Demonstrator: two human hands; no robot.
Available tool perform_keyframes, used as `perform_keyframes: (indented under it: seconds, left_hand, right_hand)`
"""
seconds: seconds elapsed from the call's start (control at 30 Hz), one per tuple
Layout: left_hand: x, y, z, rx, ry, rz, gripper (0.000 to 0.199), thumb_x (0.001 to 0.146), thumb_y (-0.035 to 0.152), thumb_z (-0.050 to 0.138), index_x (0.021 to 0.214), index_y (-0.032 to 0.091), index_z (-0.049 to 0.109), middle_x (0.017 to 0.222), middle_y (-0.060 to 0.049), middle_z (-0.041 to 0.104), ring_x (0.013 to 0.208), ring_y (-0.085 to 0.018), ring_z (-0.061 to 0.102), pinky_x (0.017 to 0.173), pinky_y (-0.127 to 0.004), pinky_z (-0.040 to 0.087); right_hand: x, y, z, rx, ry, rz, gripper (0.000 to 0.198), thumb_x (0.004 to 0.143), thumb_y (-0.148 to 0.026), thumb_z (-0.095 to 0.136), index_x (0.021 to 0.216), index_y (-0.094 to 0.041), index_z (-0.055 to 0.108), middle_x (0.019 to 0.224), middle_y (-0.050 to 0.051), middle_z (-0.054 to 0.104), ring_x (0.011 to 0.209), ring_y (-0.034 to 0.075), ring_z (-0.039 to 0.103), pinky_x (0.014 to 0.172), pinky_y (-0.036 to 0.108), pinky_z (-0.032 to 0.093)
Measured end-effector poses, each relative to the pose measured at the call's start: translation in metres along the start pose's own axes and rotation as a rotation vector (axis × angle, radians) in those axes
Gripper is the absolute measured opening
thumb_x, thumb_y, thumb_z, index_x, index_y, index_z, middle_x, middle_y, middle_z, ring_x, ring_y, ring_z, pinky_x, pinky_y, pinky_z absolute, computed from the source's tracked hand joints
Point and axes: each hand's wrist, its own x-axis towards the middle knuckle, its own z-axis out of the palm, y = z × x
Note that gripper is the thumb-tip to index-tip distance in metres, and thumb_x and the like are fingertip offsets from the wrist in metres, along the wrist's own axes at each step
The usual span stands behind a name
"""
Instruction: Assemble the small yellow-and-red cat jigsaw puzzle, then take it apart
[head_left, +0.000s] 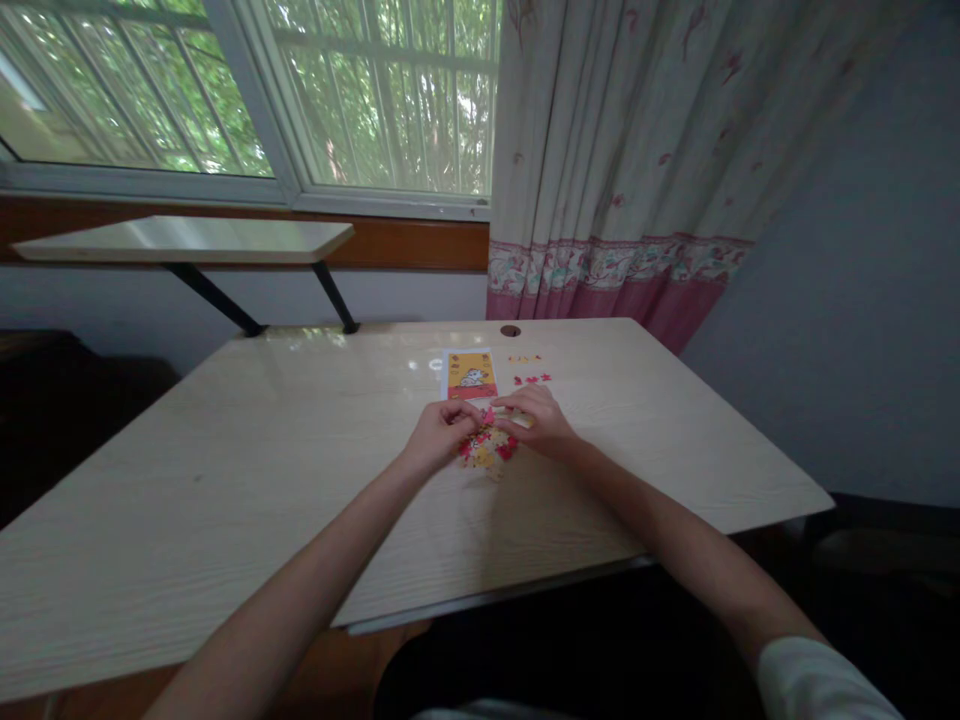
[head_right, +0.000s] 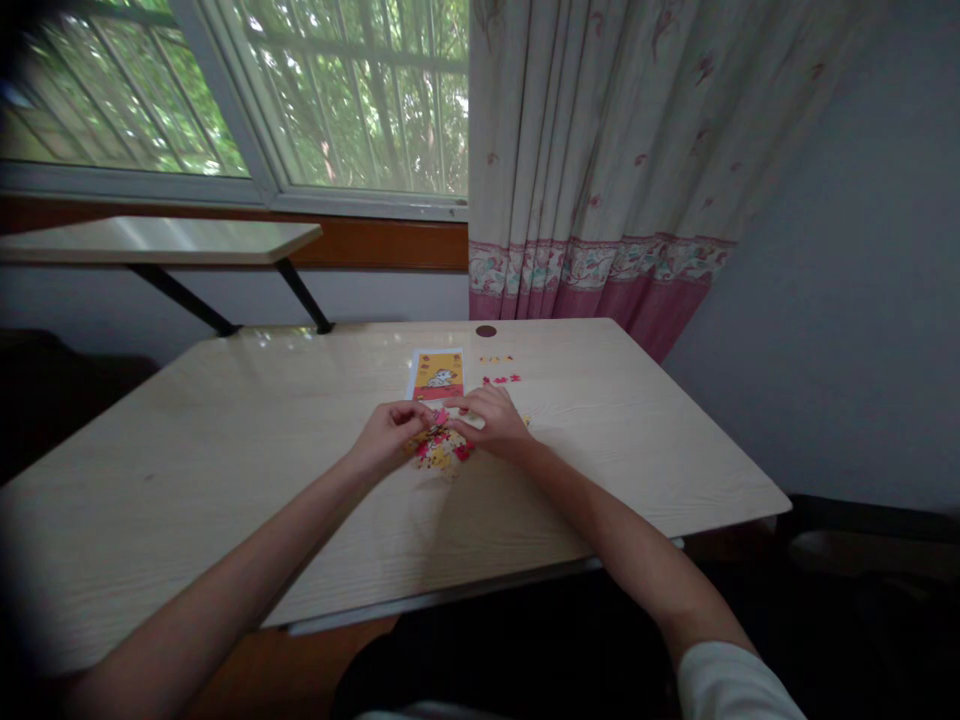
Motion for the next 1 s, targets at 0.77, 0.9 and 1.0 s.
perform_keyframes:
  seconds: [0.77, 0.9, 1.0]
  left_hand:
    - [-0.012, -0.003, -0.005, 1.061, -0.314, 0.386, 0.024, 0.079, 0.035, 0.053, 0.092, 0.019, 0.066, 0.088, -0.007, 0.063, 0.081, -0.019, 0.057, 0.069, -0.027, 0.041]
    - [-0.014, -0.002, -0.003, 1.127, -0.319, 0.4, 0.023, 0.081, 0.035, 0.051, 0.093, 0.02, 0.065, 0.09, -0.006, 0.061, 0.081, -0.019, 0.057, 0.069, -0.027, 0.042]
    - [-0.014, -0.002, -0.004, 1.108, -0.321, 0.408, 0.022, 0.08, 0.032, 0.052, 0.093, 0.021, 0.065, 0.09, -0.005, 0.061, 0.082, -0.018, 0.057, 0.069, -0.026, 0.042]
  right_hand:
    - [0.0, 0.021, -0.03, -0.119, 0.249, 0.125, 0.022, 0.083, -0.038, 0.056, 0.098, -0.025, 0.067, 0.089, 0.005, 0.061, 0.087, 0.019, 0.053, 0.082, 0.035, 0.04]
    - [0.0, 0.019, -0.029, -0.14, 0.205, 0.159, 0.023, 0.084, -0.039, 0.055, 0.1, -0.027, 0.067, 0.09, 0.005, 0.061, 0.088, 0.02, 0.053, 0.083, 0.037, 0.039]
    - [0.0, 0.021, -0.03, -0.153, 0.19, 0.154, 0.024, 0.084, -0.038, 0.055, 0.101, -0.026, 0.067, 0.091, 0.006, 0.06, 0.09, 0.02, 0.052, 0.084, 0.037, 0.038]
